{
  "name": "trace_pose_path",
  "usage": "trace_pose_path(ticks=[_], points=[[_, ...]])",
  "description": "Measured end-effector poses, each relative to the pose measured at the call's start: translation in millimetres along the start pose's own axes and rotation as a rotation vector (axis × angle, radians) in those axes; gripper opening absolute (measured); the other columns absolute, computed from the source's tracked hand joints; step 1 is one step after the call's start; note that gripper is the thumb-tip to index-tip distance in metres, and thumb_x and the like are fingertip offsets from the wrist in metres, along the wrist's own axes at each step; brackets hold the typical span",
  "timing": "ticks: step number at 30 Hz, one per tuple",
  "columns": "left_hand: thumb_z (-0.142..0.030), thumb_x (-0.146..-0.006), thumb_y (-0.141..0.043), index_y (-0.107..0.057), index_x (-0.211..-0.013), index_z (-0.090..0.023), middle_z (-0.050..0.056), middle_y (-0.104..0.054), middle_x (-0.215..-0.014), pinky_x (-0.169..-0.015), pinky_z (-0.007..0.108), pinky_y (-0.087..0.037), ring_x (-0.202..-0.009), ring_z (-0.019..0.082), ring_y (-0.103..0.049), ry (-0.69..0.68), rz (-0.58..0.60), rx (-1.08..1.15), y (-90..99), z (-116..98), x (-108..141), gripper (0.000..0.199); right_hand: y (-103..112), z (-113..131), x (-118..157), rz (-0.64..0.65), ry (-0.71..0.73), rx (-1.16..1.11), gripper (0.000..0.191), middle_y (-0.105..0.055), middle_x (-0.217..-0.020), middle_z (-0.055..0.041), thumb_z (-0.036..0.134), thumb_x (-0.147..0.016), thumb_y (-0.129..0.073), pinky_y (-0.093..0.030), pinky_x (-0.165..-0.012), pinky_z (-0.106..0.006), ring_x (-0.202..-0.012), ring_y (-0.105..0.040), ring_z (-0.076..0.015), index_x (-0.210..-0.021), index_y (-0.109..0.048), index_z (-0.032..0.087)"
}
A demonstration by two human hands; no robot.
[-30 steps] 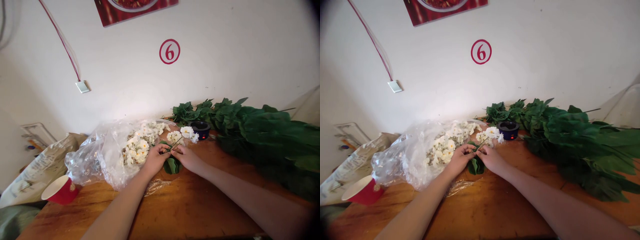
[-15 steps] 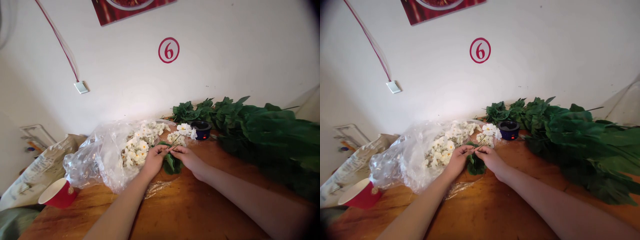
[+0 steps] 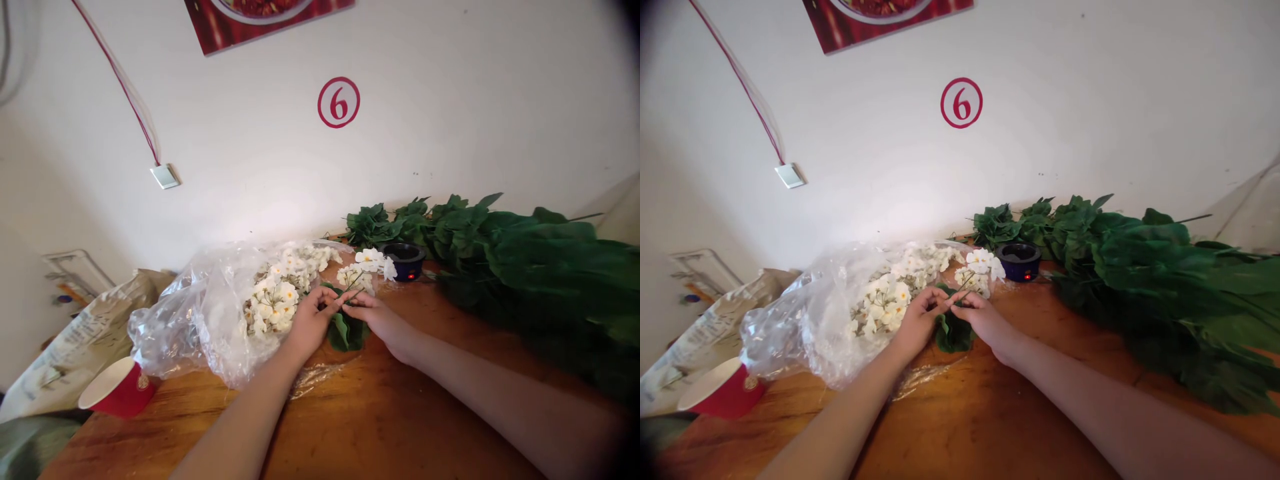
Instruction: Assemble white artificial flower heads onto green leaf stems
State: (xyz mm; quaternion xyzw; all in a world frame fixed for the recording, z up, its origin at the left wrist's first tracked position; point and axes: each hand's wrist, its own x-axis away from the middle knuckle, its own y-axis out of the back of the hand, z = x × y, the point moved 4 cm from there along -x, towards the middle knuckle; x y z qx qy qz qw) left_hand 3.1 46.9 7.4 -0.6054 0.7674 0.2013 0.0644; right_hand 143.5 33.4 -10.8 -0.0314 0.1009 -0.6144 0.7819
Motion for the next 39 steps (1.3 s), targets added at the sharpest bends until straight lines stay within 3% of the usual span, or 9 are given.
trace_pose_path(ticks=[6, 11, 18, 25, 31, 35, 39], points=[[-0.041, -0.08, -0.065, -0.057, -0.076, -0.015, -0.002, -0.053, -0.066, -0.057, 0.022, -0.036, -0.059, 0.01, -0.046, 0.106, 0.024, 0.044, 0.0, 6, -2, 0.027, -2, 2, 2, -0.015, -0.011, 0.031, 0.023, -0.066, -0.089, 0.0001, 0.034, -0.073, -0.066, -0.039, -0.081, -0.03, -0.089, -0.058, -0.0186, -0.09, -0.065, 0.02], [-0.041, -0.08, -0.065, -0.056, -0.072, -0.016, -0.001, -0.055, -0.067, -0.061, 0.023, -0.038, -0.063, 0.011, -0.05, 0.065, 0.009, -0.054, 1.9, 8, -1, 0.028, -2, 0, 2, -0.035, -0.034, 0.049, 0.019, -0.067, -0.081, -0.0015, 0.031, -0.076, -0.057, -0.041, -0.073, -0.03, -0.077, -0.059, -0.0177, -0.088, -0.065, 0.018], [-0.044, -0.085, -0.057, -0.053, -0.071, -0.017, -0.002, -0.053, -0.068, -0.061, 0.023, -0.037, -0.064, 0.012, -0.047, 0.073, 0.072, -0.222, 1.5, 4, 2, 0.031, 2, -8, -3, -0.055, 0.055, 0.23, 0.02, -0.064, -0.072, -0.003, 0.033, -0.08, -0.052, -0.043, -0.061, -0.029, -0.067, -0.057, -0.018, -0.079, -0.063, 0.017], [-0.044, -0.087, -0.052, -0.047, -0.061, -0.017, -0.004, -0.044, -0.062, -0.058, 0.024, -0.032, -0.061, 0.011, -0.043, 0.021, 0.223, -0.326, -5.5, -3, 5, 0.038, 2, -7, -3, -0.087, 0.07, 0.269, 0.016, -0.068, -0.085, -0.0043, 0.026, -0.077, -0.05, -0.046, -0.072, -0.03, -0.079, -0.061, -0.019, -0.083, -0.062, 0.018], [-0.03, -0.084, -0.055, -0.058, -0.067, -0.017, -0.001, -0.055, -0.069, -0.065, 0.026, -0.035, -0.07, 0.014, -0.051, -0.089, 0.306, -0.515, -4.5, -9, 7, 0.022, 4, -4, -1, -0.128, 0.002, 0.385, 0.017, -0.07, -0.089, -0.0076, 0.016, -0.072, -0.048, -0.046, -0.078, -0.032, -0.085, -0.063, -0.0206, -0.078, -0.064, 0.016], [-0.023, -0.082, -0.056, -0.062, -0.068, -0.016, 0.001, -0.058, -0.07, -0.068, 0.026, -0.036, -0.072, 0.015, -0.053, -0.161, 0.365, -0.559, -6.9, -15, 8, 0.016, 3, -2, 4, -0.124, -0.066, 0.276, 0.026, -0.071, -0.088, -0.0058, 0.012, -0.07, -0.049, -0.048, -0.078, -0.031, -0.084, -0.065, -0.0197, -0.087, -0.068, 0.016], [-0.024, -0.083, -0.054, -0.062, -0.068, -0.016, 0.001, -0.059, -0.071, -0.068, 0.026, -0.037, -0.072, 0.015, -0.054, -0.148, 0.356, -0.522, -7.6, -13, 7, 0.018, 4, 4, 7, -0.127, -0.091, 0.224, 0.033, -0.071, -0.087, -0.0049, 0.009, -0.07, -0.047, -0.049, -0.075, -0.029, -0.08, -0.066, -0.0181, -0.095, -0.068, 0.015]])
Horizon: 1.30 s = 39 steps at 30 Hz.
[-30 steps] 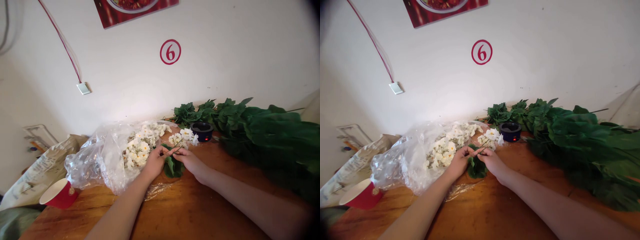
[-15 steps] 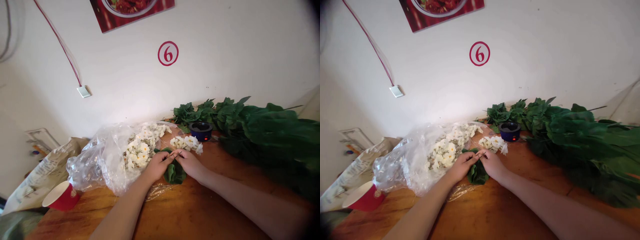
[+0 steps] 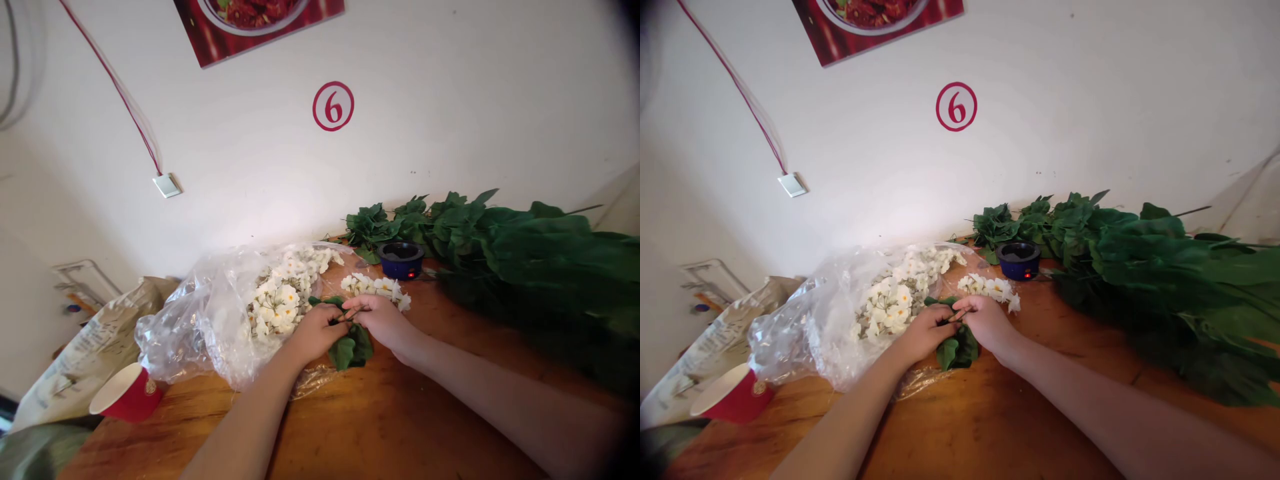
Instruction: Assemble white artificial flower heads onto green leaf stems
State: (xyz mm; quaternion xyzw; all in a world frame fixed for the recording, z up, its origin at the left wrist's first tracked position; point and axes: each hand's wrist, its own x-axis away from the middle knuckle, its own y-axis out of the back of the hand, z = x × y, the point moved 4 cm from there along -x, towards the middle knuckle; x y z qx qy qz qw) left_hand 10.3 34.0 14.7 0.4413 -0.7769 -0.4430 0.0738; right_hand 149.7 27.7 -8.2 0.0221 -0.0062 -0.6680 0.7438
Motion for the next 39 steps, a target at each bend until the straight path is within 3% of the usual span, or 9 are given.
trace_pose_path(ticks=[9, 22, 32, 39], points=[[-0.031, -0.079, -0.058, -0.054, -0.066, -0.017, -0.002, -0.051, -0.067, -0.059, 0.025, -0.033, -0.065, 0.013, -0.048, 0.142, -0.051, 0.106, -2.4, 14, 1, 0.02, 6, 19, 6, -0.12, 0.256, 0.365, 0.035, -0.07, -0.091, -0.0059, 0.006, -0.072, -0.047, -0.048, -0.077, -0.029, -0.084, -0.064, -0.0185, -0.097, -0.068, 0.018], [-0.037, -0.08, -0.059, -0.052, -0.063, -0.017, -0.002, -0.051, -0.067, -0.059, 0.025, -0.033, -0.064, 0.012, -0.046, 0.102, -0.059, 0.023, -4.4, 7, 1, 0.027, 10, 23, 5, -0.11, 0.395, 0.601, 0.036, -0.068, -0.091, -0.0048, 0.003, -0.071, -0.046, -0.045, -0.072, -0.026, -0.082, -0.062, -0.0169, -0.093, -0.069, 0.02], [-0.037, -0.079, -0.061, -0.056, -0.064, -0.017, -0.001, -0.055, -0.065, -0.057, 0.025, -0.033, -0.062, 0.013, -0.048, 0.075, -0.083, -0.032, -7.9, 14, 2, 0.025, 19, 47, 26, -0.344, 0.586, 0.919, 0.03, -0.069, -0.105, -0.0057, 0.011, -0.077, -0.049, -0.042, -0.07, -0.03, -0.094, -0.06, -0.023, -0.097, -0.068, 0.024], [-0.037, -0.077, -0.062, -0.058, -0.063, -0.017, -0.001, -0.056, -0.061, -0.056, 0.025, -0.031, -0.058, 0.013, -0.047, 0.063, -0.115, -0.074, -10.0, 18, 3, 0.025, 9, 61, 35, -0.324, 0.791, 0.896, 0.028, -0.068, -0.105, -0.0062, 0.014, -0.082, -0.047, -0.043, -0.087, -0.031, -0.103, -0.057, -0.0223, -0.097, -0.069, 0.023]])
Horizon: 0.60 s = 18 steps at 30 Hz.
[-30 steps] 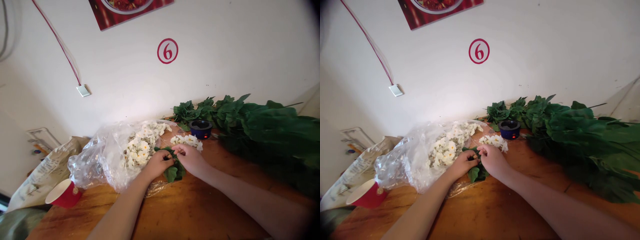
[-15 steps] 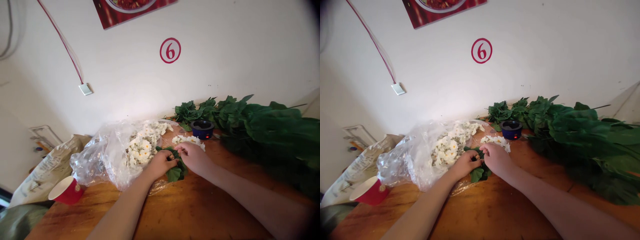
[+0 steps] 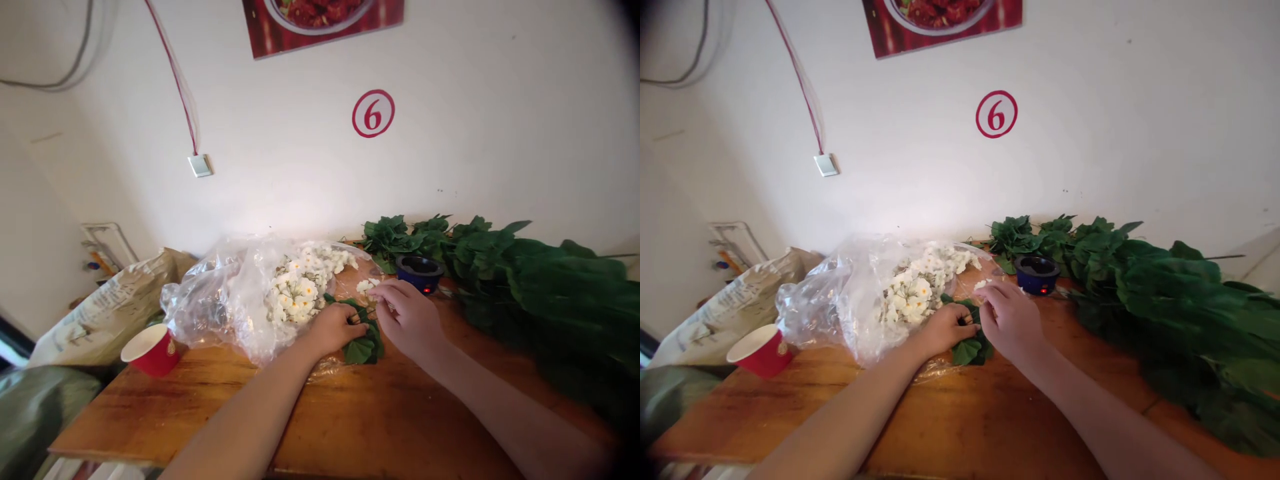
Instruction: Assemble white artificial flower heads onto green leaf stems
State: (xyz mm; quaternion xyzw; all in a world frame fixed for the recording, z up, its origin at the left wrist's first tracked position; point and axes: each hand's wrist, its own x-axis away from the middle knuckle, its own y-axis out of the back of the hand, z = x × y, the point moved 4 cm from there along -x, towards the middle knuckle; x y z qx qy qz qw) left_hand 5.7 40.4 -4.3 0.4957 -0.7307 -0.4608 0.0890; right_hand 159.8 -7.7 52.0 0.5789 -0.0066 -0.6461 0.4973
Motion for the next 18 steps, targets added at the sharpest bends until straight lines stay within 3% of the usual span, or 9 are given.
trace_pose_path(ticks=[3, 7, 10, 14, 18], points=[[-0.036, -0.075, -0.063, -0.061, -0.065, -0.018, 0.0, -0.059, -0.061, -0.057, 0.026, -0.033, -0.06, 0.015, -0.05, 0.001, -0.009, 0.028, 0.3, 0, 3, 0.021, -15, 13, -19, 0.128, 0.014, 0.044, 0.028, -0.069, -0.1, -0.0071, 0.014, -0.083, -0.046, -0.042, -0.088, -0.033, -0.102, -0.056, -0.0235, -0.093, -0.071, 0.022], [-0.038, -0.075, -0.065, -0.065, -0.073, -0.02, 0.002, -0.062, -0.063, -0.059, 0.027, -0.035, -0.065, 0.019, -0.055, 0.004, -0.047, 0.056, 1.9, 0, 6, 0.018, -56, 25, -59, 0.347, 0.014, 0.023, 0.029, -0.07, -0.102, -0.0071, 0.014, -0.083, -0.047, -0.04, -0.09, -0.031, -0.102, -0.058, -0.0218, -0.093, -0.072, 0.021], [-0.039, -0.075, -0.065, -0.063, -0.07, -0.019, 0.002, -0.063, -0.065, -0.057, 0.027, -0.034, -0.063, 0.018, -0.055, -0.004, -0.036, 0.005, 0.6, 2, 6, 0.021, -92, 22, -83, 0.467, -0.129, 0.104, 0.026, -0.07, -0.107, -0.0105, 0.022, -0.077, -0.059, -0.041, -0.085, -0.029, -0.103, -0.06, -0.0236, -0.1, -0.072, 0.02], [-0.042, -0.077, -0.063, -0.061, -0.067, -0.019, 0.002, -0.063, -0.066, -0.056, 0.027, -0.032, -0.061, 0.017, -0.054, -0.029, -0.027, -0.045, -2.0, 5, 5, 0.025, -119, 16, -92, 0.474, -0.213, 0.142, 0.017, -0.073, -0.086, -0.0137, 0.026, -0.076, -0.061, -0.041, -0.069, -0.028, -0.083, -0.065, -0.0239, -0.08, -0.073, 0.016], [-0.039, -0.076, -0.064, -0.06, -0.064, -0.019, 0.001, -0.061, -0.063, -0.054, 0.027, -0.03, -0.057, 0.015, -0.051, -0.032, -0.029, -0.041, -1.6, 5, 5, 0.025, -114, 9, -88, 0.403, -0.233, 0.131, 0.018, -0.072, -0.079, -0.0106, 0.02, -0.077, -0.054, -0.037, -0.063, -0.026, -0.076, -0.064, -0.0202, -0.072, -0.071, 0.016]])
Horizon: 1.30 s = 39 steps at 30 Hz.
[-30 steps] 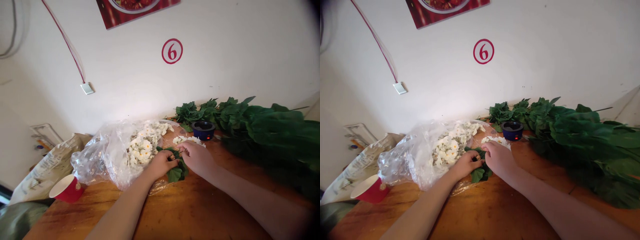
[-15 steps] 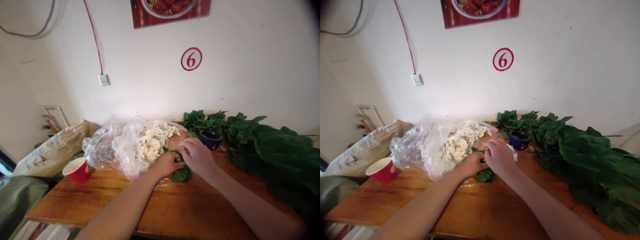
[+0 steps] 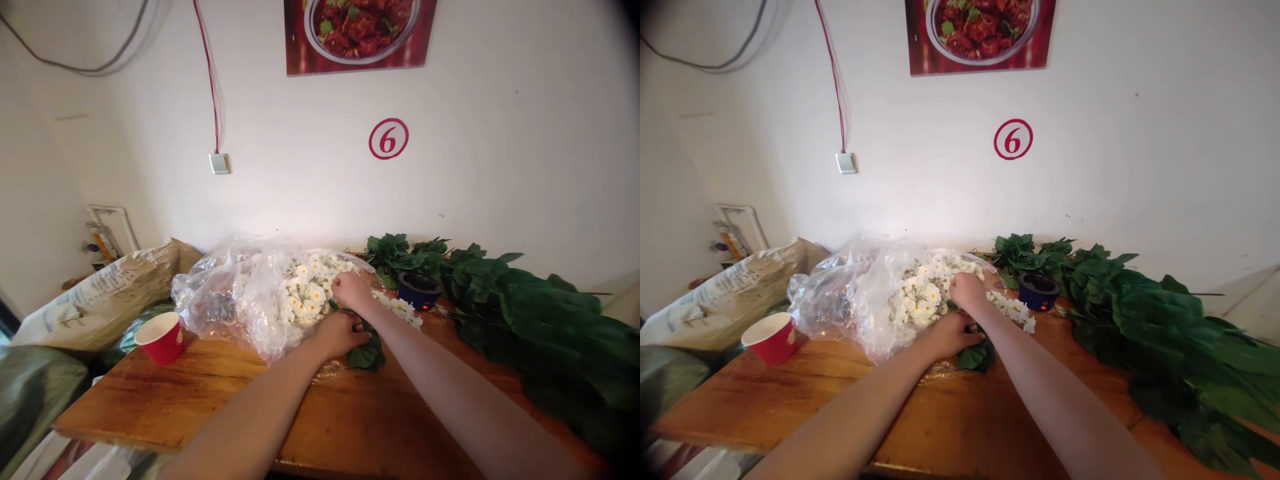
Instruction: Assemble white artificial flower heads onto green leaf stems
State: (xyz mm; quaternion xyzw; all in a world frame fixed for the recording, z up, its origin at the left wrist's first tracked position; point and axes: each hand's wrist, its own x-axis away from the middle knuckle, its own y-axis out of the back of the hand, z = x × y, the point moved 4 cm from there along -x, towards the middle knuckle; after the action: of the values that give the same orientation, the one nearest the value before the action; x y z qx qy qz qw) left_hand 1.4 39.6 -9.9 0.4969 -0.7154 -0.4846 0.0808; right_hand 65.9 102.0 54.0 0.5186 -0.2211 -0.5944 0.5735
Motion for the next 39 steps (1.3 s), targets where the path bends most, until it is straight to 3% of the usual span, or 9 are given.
trace_pose_path(ticks=[10, 12, 17, 20, 22, 26, 30, 34, 39], points=[[-0.045, -0.08, -0.061, -0.054, -0.061, -0.018, -0.003, -0.053, -0.058, -0.052, 0.026, -0.027, -0.055, 0.012, -0.048, 0.011, 0.047, 0.067, 4.6, -3, 0, 0.033, 62, -35, 53, -0.368, -0.013, -0.201, 0.026, -0.071, -0.078, -0.005, 0.034, -0.084, -0.048, -0.039, -0.064, -0.026, -0.072, -0.063, -0.0192, -0.084, -0.07, 0.02], [-0.043, -0.08, -0.061, -0.054, -0.062, -0.018, -0.003, -0.054, -0.059, -0.054, 0.025, -0.028, -0.057, 0.012, -0.048, 0.001, 0.049, 0.061, 4.4, -3, -1, 0.032, 66, -47, 63, -0.377, 0.012, -0.264, 0.028, -0.071, -0.077, -0.0056, 0.037, -0.085, -0.048, -0.041, -0.064, -0.026, -0.07, -0.063, -0.0192, -0.086, -0.07, 0.019], [-0.041, -0.08, -0.059, -0.059, -0.065, -0.017, -0.002, -0.056, -0.062, -0.055, 0.024, -0.031, -0.059, 0.012, -0.048, 0.037, 0.062, 0.017, 3.7, -3, -3, 0.029, 51, -72, 64, -0.301, -0.041, -0.394, 0.027, -0.07, -0.07, -0.0046, 0.04, -0.081, -0.054, -0.044, -0.062, -0.028, -0.066, -0.064, -0.0205, -0.082, -0.071, 0.019], [-0.041, -0.081, -0.058, -0.062, -0.067, -0.017, -0.001, -0.059, -0.064, -0.058, 0.024, -0.034, -0.061, 0.012, -0.05, 0.046, 0.083, 0.01, 2.9, -5, -3, 0.029, 46, -78, 63, -0.443, -0.096, -0.513, 0.028, -0.07, -0.072, -0.0047, 0.041, -0.083, -0.052, -0.045, -0.06, -0.028, -0.064, -0.064, -0.02, -0.088, -0.069, 0.019], [-0.041, -0.081, -0.059, -0.064, -0.071, -0.017, 0.0, -0.063, -0.069, -0.062, 0.024, -0.037, -0.065, 0.014, -0.053, 0.059, 0.077, 0.009, 3.0, -5, -2, 0.027, 45, -72, 64, -0.486, -0.024, -0.484, 0.025, -0.07, -0.074, -0.0054, 0.038, -0.084, -0.052, -0.045, -0.061, -0.028, -0.066, -0.064, -0.02, -0.087, -0.068, 0.019], [-0.041, -0.081, -0.06, -0.067, -0.079, -0.017, 0.001, -0.067, -0.076, -0.065, 0.025, -0.04, -0.069, 0.016, -0.057, 0.105, 0.064, 0.002, 2.8, -3, -2, 0.025, 42, -54, 68, -0.406, 0.183, -0.348, 0.021, -0.07, -0.08, -0.0071, 0.032, -0.085, -0.05, -0.046, -0.067, -0.031, -0.073, -0.064, -0.0215, -0.081, -0.066, 0.02], [-0.043, -0.082, -0.059, -0.066, -0.075, -0.017, 0.001, -0.067, -0.074, -0.066, 0.026, -0.042, -0.07, 0.016, -0.057, 0.075, 0.071, -0.006, 1.0, -3, -1, 0.027, 45, -56, 70, -0.633, 0.038, -0.448, 0.023, -0.068, -0.089, -0.0091, 0.033, -0.088, -0.046, -0.046, -0.07, -0.031, -0.08, -0.063, -0.0219, -0.098, -0.062, 0.018], [-0.039, -0.08, -0.062, -0.067, -0.085, -0.02, 0.001, -0.069, -0.089, -0.077, 0.026, -0.042, -0.085, 0.018, -0.059, 0.082, 0.004, -0.044, 3.5, -5, 1, 0.02, 31, -52, 62, -0.447, 0.002, -0.402, 0.016, -0.064, -0.073, -0.006, 0.032, -0.081, -0.053, -0.043, -0.064, -0.032, -0.069, -0.058, -0.0215, -0.076, -0.061, 0.02], [-0.043, -0.084, -0.057, -0.063, -0.071, -0.018, 0.001, -0.064, -0.069, -0.062, 0.024, -0.037, -0.067, 0.014, -0.055, 0.038, 0.095, -0.072, 1.9, -6, -1, 0.03, 32, -54, 67, -0.516, -0.208, -0.893, 0.02, -0.058, -0.058, 0.002, 0.04, -0.084, -0.05, -0.042, -0.051, -0.03, -0.048, -0.053, -0.0176, -0.091, -0.054, 0.021]])
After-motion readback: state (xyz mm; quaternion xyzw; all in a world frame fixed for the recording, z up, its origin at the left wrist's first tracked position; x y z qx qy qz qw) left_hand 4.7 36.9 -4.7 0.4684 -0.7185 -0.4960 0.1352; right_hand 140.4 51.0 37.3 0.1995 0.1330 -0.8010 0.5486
